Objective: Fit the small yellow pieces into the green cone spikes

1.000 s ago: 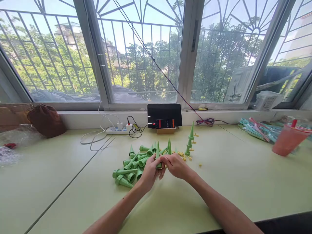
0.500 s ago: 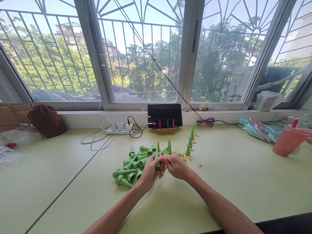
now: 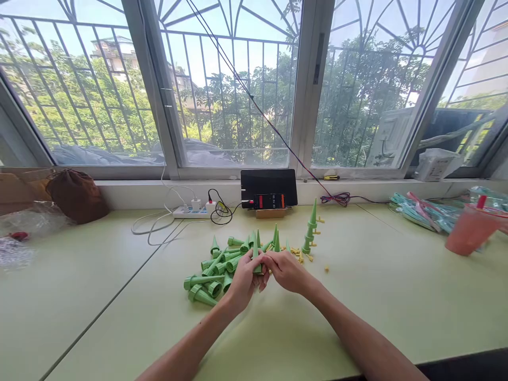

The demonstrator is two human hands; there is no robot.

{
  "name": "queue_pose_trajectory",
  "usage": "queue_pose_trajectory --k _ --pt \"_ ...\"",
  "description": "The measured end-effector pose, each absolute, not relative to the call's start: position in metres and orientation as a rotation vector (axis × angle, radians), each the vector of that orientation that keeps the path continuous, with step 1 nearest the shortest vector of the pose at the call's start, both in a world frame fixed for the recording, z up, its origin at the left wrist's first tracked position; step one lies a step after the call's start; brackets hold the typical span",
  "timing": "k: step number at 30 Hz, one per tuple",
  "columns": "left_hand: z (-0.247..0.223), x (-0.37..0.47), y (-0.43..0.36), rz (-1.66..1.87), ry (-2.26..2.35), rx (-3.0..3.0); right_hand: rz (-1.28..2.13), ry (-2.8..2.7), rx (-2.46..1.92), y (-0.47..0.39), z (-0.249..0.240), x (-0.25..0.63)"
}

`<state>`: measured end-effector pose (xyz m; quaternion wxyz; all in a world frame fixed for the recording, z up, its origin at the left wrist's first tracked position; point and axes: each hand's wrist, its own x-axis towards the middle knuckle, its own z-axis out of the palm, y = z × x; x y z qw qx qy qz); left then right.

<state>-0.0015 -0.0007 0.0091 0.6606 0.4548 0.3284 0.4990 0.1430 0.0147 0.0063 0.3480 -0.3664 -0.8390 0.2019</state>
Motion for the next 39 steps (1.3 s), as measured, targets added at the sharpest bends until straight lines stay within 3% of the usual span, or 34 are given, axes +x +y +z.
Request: queue_pose_trajectory --k 39 --pt "0.0077 -0.0004 -0.0004 1.124 0.744 0.991 0.459 -2.189 -1.010 0.0140 0.0056 0.1413"
